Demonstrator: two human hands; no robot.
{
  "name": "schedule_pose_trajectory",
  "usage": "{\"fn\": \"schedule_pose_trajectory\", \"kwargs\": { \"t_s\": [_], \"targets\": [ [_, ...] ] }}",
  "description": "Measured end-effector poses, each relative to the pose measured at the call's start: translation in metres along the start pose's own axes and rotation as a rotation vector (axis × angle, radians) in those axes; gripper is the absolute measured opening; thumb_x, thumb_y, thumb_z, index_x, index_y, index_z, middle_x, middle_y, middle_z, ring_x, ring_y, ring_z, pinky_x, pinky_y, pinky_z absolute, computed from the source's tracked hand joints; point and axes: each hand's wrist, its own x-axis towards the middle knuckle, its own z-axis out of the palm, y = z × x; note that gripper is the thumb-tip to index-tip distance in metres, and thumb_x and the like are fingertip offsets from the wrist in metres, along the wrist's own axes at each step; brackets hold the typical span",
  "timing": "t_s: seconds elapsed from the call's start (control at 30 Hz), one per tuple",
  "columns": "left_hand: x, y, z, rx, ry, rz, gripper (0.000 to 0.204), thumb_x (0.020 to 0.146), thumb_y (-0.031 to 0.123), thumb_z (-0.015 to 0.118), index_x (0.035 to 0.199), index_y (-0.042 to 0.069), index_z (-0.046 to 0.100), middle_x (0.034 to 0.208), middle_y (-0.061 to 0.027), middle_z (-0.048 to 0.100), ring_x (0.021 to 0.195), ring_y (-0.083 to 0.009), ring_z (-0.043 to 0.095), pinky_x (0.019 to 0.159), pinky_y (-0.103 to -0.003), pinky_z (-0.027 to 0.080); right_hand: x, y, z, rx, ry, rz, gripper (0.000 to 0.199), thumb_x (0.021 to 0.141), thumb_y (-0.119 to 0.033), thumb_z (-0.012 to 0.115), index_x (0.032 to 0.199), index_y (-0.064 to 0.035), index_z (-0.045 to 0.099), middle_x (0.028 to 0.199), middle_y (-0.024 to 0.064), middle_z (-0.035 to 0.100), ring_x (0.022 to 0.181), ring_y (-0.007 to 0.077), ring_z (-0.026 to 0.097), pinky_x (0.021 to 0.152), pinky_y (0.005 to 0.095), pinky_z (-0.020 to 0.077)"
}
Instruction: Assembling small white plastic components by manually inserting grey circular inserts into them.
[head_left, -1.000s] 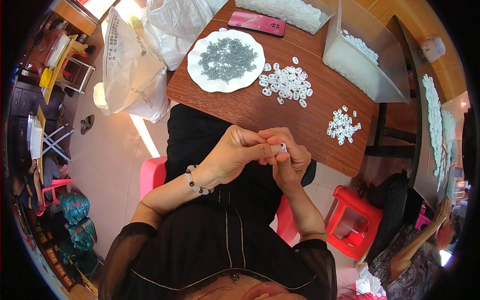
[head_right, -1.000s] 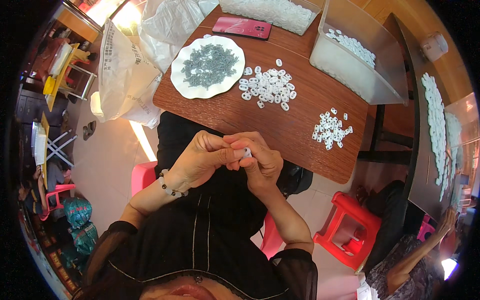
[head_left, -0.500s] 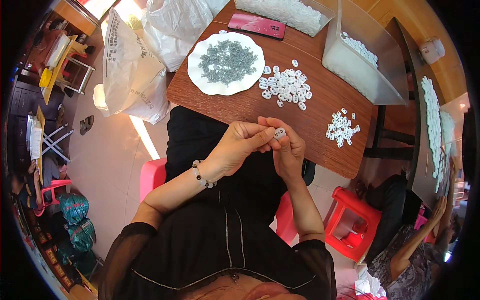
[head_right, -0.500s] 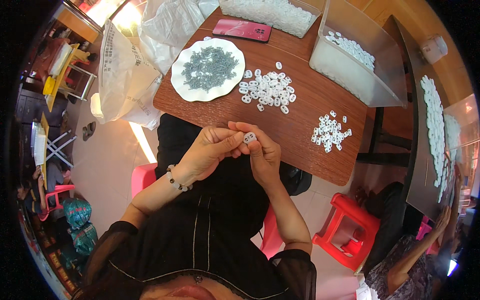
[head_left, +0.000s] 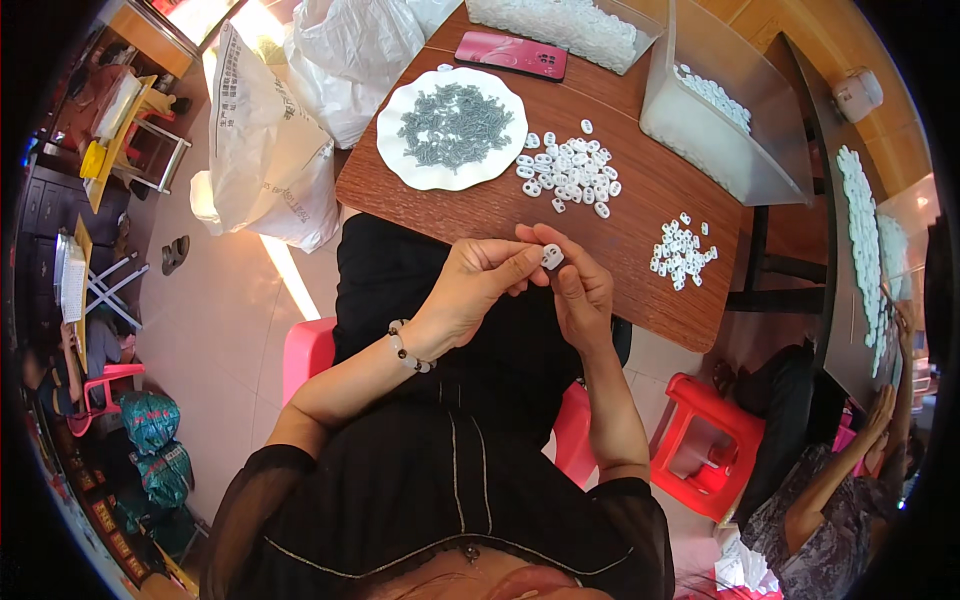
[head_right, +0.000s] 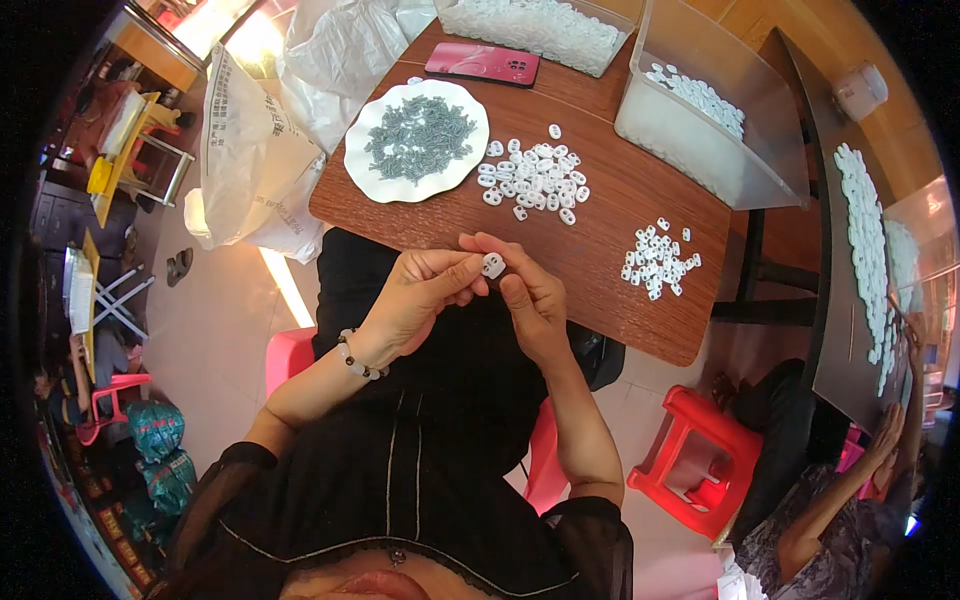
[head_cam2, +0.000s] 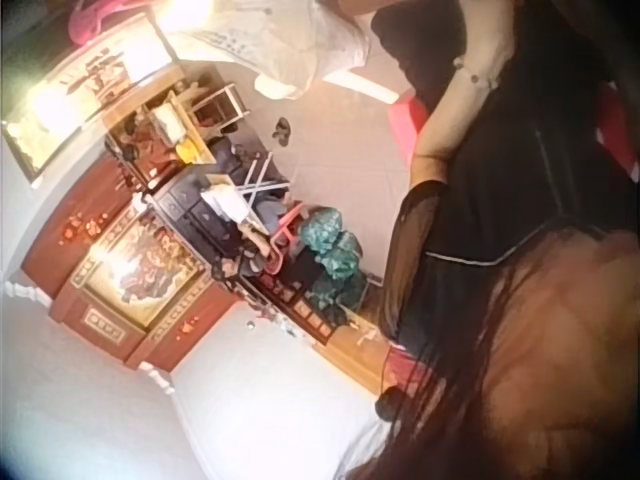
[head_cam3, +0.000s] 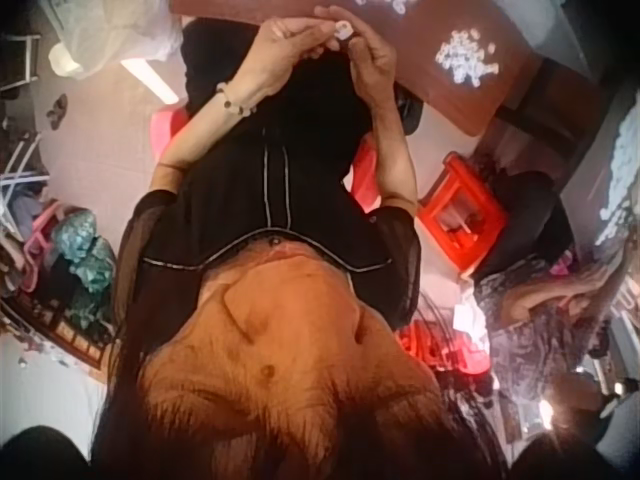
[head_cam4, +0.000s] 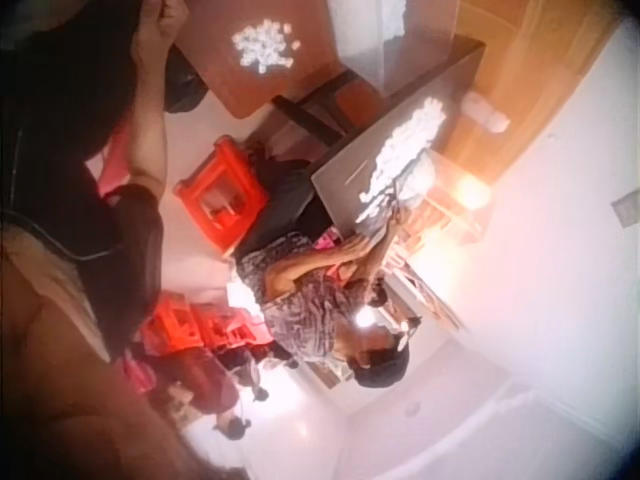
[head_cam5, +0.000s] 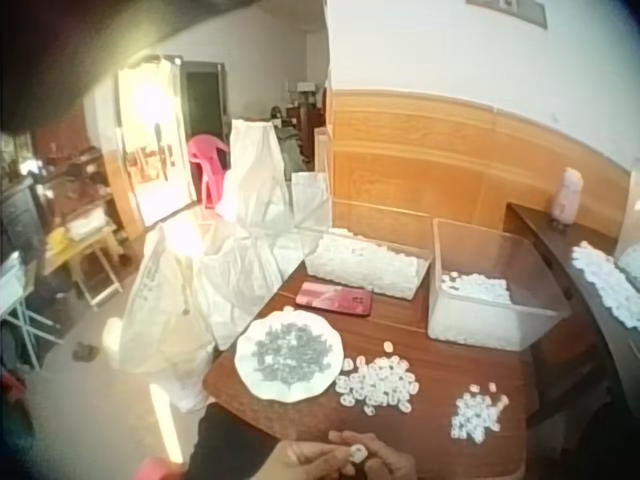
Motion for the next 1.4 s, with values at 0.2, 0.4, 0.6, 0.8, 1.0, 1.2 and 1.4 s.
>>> {"fn": "schedule_pose_trajectory", "kwargs": {
  "t_s": [0.2,0.4,0.6,0.8,1.0,1.2,1.4],
  "targets": [
    [0.0,-0.004,0.001,-0.007,0.036,-0.016,0.021,0.093,0.021,0.064,0.096,0.002,0.072,0.079,-0.0019,0.068,0.067,-0.0032,0.052,0.063,-0.018,0.041,0.0,-0.002,0.001,-0.015,0.005,0.011,0.048,0.099,-0.031,0.052,0.133,0.0022,0.05,0.126,0.0153,0.06,0.114,0.0194,0.057,0.098,0.0318,0.0433],
    [0.002,-0.012,-0.001,-0.031,0.094,-0.002,0.02,0.092,0.021,0.065,0.096,0.003,0.073,0.077,-0.001,0.067,0.065,-0.0025,0.051,0.062,-0.018,0.04,0.0,-0.001,0.002,-0.02,0.019,0.031,0.042,0.099,-0.022,0.053,0.134,0.0014,0.05,0.126,0.0142,0.06,0.114,0.0178,0.056,0.098,0.031,0.0442],
    [0.004,-0.016,-0.003,-0.023,0.138,-0.006,0.018,0.092,0.02,0.065,0.094,0.003,0.072,0.077,-0.0005,0.068,0.064,-0.002,0.05,0.06,-0.017,0.04,-0.001,-0.003,0.002,-0.026,0.063,0.076,0.037,0.099,-0.016,0.053,0.132,0.0014,0.052,0.123,0.0124,0.062,0.11,0.0148,0.058,0.095,0.0286,0.0466],
    [0.005,-0.019,-0.004,-0.099,0.153,-0.052,0.014,0.092,0.016,0.064,0.092,0.004,0.072,0.078,-0.001,0.068,0.062,-0.0012,0.052,0.058,-0.015,0.041,-0.002,0.003,-0.005,-0.125,0.048,0.098,0.036,0.099,-0.016,0.052,0.13,0.0021,0.053,0.124,0.0161,0.062,0.109,0.0175,0.061,0.093,0.0294,0.0501],
    [0.004,-0.019,-0.009,-0.165,0.136,-0.094,0.014,0.094,0.015,0.061,0.092,0.002,0.068,0.076,0.0012,0.063,0.062,-0.0036,0.051,0.06,-0.019,0.043,-0.002,0.004,-0.005,-0.165,0.04,0.093,0.034,0.099,-0.012,0.052,0.13,0.0016,0.054,0.122,0.0149,0.063,0.107,0.0163,0.061,0.092,0.0287,0.0506],
    [0.005,-0.019,-0.011,-0.236,0.135,-0.109,0.014,0.093,0.014,0.062,0.088,0.003,0.069,0.074,0.0011,0.064,0.059,-0.0016,0.053,0.056,-0.015,0.043,-0.001,0.005,-0.001,-0.11,0.07,0.105,0.032,0.096,-0.008,0.056,0.128,-0.0024,0.058,0.116,0.0084,0.065,0.104,0.0125,0.058,0.092,0.0269,0.0466],
    [0.007,-0.021,-0.012,-0.195,0.139,-0.127,0.014,0.094,0.014,0.06,0.09,0.002,0.066,0.074,0.0014,0.061,0.061,-0.0037,0.05,0.059,-0.019,0.043,-0.003,0.005,-0.004,-0.113,0.061,0.111,0.034,0.094,-0.008,0.06,0.127,-0.0004,0.058,0.118,0.009,0.063,0.106,0.0137,0.059,0.093,0.0276,0.0472]
  ]
}}
